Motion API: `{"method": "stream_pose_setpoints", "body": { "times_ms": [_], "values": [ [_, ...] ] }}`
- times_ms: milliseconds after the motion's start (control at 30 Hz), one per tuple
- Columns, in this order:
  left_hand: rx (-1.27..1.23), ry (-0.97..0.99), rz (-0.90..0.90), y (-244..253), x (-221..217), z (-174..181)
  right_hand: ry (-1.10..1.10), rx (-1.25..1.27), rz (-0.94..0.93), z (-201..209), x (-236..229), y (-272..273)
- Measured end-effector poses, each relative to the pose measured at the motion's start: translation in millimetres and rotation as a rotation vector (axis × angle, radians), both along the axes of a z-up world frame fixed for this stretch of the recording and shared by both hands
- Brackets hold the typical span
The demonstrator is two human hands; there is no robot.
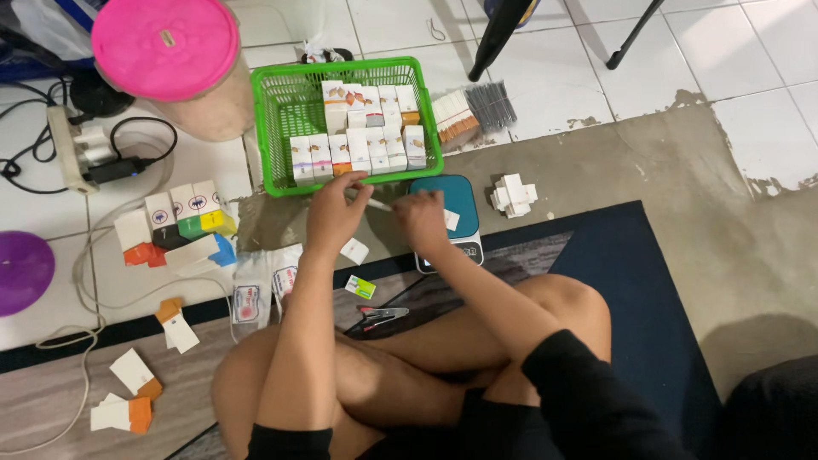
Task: The person places small white boxes and cards onto a digital scale one by one.
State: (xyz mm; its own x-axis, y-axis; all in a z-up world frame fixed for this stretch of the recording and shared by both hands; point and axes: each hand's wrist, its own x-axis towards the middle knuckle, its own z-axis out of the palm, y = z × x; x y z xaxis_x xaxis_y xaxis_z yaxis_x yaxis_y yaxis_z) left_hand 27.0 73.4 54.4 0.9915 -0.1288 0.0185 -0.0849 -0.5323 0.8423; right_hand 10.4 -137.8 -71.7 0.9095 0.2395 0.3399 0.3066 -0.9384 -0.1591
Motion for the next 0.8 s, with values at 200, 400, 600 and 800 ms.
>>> {"method": "stream_pose_setpoints", "body": {
  "times_ms": [200,400,600,800],
  "values": [
    [-0.025,0.059,-0.025,-4.7,-5.4,13.8,-0.082,-0.133,0.232,0.7,-23.2,16.3],
    [0.074,0.004,-0.020,-7.7,0.8,-3.3,0.031,-0.040,0.040,50.4,-13.7,-75.9],
    [0.162,0.085,0.008,-8.8,-3.4,-13.7,0.099,0.029,-0.120,56.6,-28.0,-133.8],
    [0.123,0.089,0.073,-9.0,-2.9,-16.9,0.015,-0.007,0.067,56.3,-20.7,-68.1]
  ]
}}
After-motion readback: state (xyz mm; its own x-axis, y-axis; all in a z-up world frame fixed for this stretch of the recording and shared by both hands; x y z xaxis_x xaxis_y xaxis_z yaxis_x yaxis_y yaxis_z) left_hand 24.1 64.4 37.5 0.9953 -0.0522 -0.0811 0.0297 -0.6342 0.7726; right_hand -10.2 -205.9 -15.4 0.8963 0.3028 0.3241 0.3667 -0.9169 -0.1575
